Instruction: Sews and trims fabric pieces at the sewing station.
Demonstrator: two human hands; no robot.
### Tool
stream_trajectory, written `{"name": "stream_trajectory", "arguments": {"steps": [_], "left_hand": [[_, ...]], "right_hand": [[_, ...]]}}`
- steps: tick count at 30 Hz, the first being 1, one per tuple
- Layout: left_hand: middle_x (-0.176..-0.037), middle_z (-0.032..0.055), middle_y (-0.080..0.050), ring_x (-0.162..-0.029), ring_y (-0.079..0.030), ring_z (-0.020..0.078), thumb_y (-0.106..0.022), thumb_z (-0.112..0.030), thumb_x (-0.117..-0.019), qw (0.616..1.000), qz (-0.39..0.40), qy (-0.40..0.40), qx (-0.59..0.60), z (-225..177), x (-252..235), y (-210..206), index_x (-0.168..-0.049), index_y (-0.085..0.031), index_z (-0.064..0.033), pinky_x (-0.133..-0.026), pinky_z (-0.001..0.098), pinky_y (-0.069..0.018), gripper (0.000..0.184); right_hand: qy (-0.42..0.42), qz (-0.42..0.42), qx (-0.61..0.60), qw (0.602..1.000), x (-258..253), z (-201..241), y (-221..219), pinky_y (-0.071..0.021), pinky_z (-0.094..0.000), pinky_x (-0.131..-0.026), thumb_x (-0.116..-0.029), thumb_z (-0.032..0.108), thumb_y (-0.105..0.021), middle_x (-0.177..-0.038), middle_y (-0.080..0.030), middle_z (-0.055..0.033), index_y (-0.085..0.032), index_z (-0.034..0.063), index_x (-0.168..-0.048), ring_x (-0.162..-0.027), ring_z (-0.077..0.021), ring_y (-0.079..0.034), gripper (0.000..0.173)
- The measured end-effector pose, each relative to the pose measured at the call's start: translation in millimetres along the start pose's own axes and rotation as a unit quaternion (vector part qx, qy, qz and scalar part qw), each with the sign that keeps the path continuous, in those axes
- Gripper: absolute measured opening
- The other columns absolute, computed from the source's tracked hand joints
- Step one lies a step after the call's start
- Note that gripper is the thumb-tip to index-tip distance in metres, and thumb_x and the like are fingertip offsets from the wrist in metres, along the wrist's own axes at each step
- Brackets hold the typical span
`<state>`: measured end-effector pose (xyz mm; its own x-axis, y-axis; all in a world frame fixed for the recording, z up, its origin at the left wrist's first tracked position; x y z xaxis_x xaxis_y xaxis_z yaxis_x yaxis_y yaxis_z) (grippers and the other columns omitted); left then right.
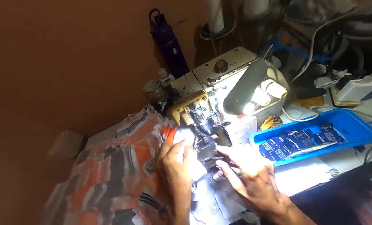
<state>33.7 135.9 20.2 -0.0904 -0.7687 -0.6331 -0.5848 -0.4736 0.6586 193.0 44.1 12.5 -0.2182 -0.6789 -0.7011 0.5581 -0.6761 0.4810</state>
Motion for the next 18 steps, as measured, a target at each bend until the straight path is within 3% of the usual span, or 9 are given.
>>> {"name": "stream_trajectory", "arguments": {"steps": [3, 6, 9, 12, 14, 16, 18], "left_hand": [[-0.069, 0.0136, -0.061, -0.067, -0.058, 0.0235, -0.064, -0.020, -0.0832, 0.997, -0.064, -0.018, -0.030, -13, 34, 30, -0.080, -0.076, 0.0013, -0.074, 0.0429, -0.0438, 0.025], [-0.067, 0.0124, -0.062, -0.064, -0.058, 0.0190, -0.065, -0.022, -0.0834, 0.995, -0.076, -0.047, -0.031, -35, 50, 52, -0.077, -0.076, 0.0007, -0.081, 0.0413, -0.0406, 0.026], [-0.069, 0.0118, -0.065, -0.066, -0.058, 0.0183, -0.064, -0.021, -0.0842, 0.994, -0.076, -0.066, -0.040, -46, 51, 58, -0.076, -0.077, -0.0019, -0.087, 0.0416, -0.0378, 0.025], [-0.069, 0.0110, -0.065, -0.066, -0.058, 0.0168, -0.063, -0.022, -0.0850, 0.996, -0.065, -0.058, -0.024, -39, 50, 63, -0.079, -0.078, -0.0019, -0.087, 0.0424, -0.0372, 0.026], [-0.070, 0.0084, -0.062, -0.069, -0.057, 0.0124, -0.064, -0.024, -0.0861, 0.997, -0.047, -0.052, 0.013, -30, 51, 69, -0.082, -0.078, -0.0020, -0.088, 0.0360, -0.0380, 0.027], [-0.071, 0.0052, -0.061, -0.072, -0.055, 0.0060, -0.065, -0.023, -0.0881, 0.996, -0.023, -0.063, 0.059, -23, 51, 77, -0.083, -0.078, -0.0021, -0.084, 0.0249, -0.0404, 0.026], [-0.072, 0.0043, -0.060, -0.073, -0.054, 0.0039, -0.065, -0.022, -0.0906, 0.993, 0.003, -0.077, 0.094, -21, 52, 82, -0.085, -0.078, -0.0017, -0.086, 0.0240, -0.0389, 0.025]], "right_hand": [[0.040, 0.017, 0.069, 0.997, -5, 12, -10, -0.0483, -0.0343, -0.054, -0.0939, 0.022, -0.062, -0.078, -0.068, -0.0053, -0.080, 0.0113, -0.104, -0.067, -0.0235, -0.065, 0.023], [0.048, 0.059, 0.119, 0.990, -13, 21, -24, -0.0472, -0.0366, -0.050, -0.0948, 0.019, -0.059, -0.080, -0.066, -0.0080, -0.077, 0.0109, -0.105, -0.068, -0.0271, -0.066, 0.023], [0.045, 0.122, 0.099, 0.987, -22, 29, -36, -0.0521, -0.0405, -0.056, -0.0971, 0.015, -0.057, -0.091, -0.070, -0.0107, -0.075, 0.0082, -0.109, -0.080, -0.0307, -0.069, 0.022], [0.044, 0.096, 0.084, 0.991, -17, 32, -25, -0.0518, -0.0392, -0.053, -0.0967, 0.015, -0.058, -0.080, -0.068, -0.0087, -0.075, 0.0089, -0.097, -0.070, -0.0272, -0.069, 0.018], [0.023, 0.052, 0.059, 0.997, -8, 24, -10, -0.0530, -0.0402, -0.054, -0.0944, 0.017, -0.061, -0.079, -0.070, -0.0077, -0.078, 0.0102, -0.097, -0.068, -0.0257, -0.070, 0.018], [-0.007, 0.050, 0.013, 0.999, 0, 12, 2, -0.0560, -0.0415, -0.061, -0.0931, 0.023, -0.063, -0.087, -0.075, -0.0070, -0.079, 0.0107, -0.104, -0.073, -0.0234, -0.072, 0.023], [-0.033, 0.054, -0.045, 0.997, 4, 3, 13, -0.0537, -0.0346, -0.064, -0.0939, 0.030, -0.062, -0.088, -0.074, -0.0033, -0.078, 0.0126, -0.109, -0.073, -0.0148, -0.069, 0.028]]}}
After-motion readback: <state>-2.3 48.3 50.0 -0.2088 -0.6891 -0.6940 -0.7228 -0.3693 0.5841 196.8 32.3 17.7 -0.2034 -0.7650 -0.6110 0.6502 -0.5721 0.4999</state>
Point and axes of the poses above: each hand's wrist, its own x-axis away from the middle knuckle, its own y-axis out of the back of the hand, z = x × y, the point moved 9 cm from there along -x, towards the middle knuckle
